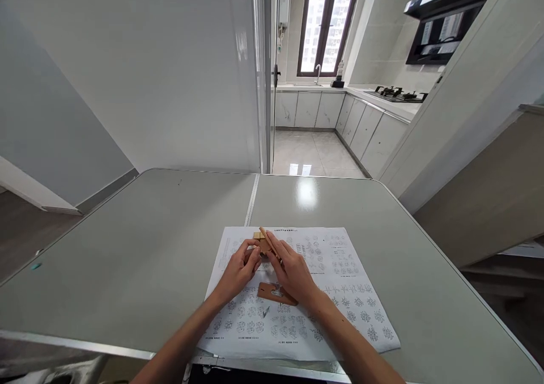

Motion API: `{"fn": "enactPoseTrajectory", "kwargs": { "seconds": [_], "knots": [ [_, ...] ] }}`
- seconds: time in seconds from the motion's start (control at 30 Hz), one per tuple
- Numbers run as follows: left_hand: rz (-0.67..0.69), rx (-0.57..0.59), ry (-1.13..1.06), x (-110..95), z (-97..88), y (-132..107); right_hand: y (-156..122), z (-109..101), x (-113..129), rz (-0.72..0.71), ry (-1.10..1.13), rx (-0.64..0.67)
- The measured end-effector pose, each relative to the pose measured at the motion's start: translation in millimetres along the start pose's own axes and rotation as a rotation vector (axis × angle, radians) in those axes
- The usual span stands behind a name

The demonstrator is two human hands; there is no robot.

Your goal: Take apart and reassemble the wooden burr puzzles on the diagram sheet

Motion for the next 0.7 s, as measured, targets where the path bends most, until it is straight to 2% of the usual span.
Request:
{"fn": "enactPoseTrajectory", "kwargs": {
  "seconds": [0.43,0.6,0.7],
  "knots": [
    [-0.018,0.026,-0.072,5,1.1,0,2,-4,5,-0.023,-0.035,0.011],
    [-0.012,0.012,-0.075,7,0.4,1,2,2,15,-0.102,-0.024,0.070],
    [-0.019,-0.001,-0.066,6,-0.2,2,2,6,19,-0.128,-0.034,0.062]
  ]
}}
Point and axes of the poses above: each hand's wrist, its own y-axis towards the middle knuckle, its own z-axis out of the palm, x = y × z, the point moved 7 cm from there along y, towards the middle knuckle, and after that the axes turned 5 degrees about -y, right-handed, at the moved point
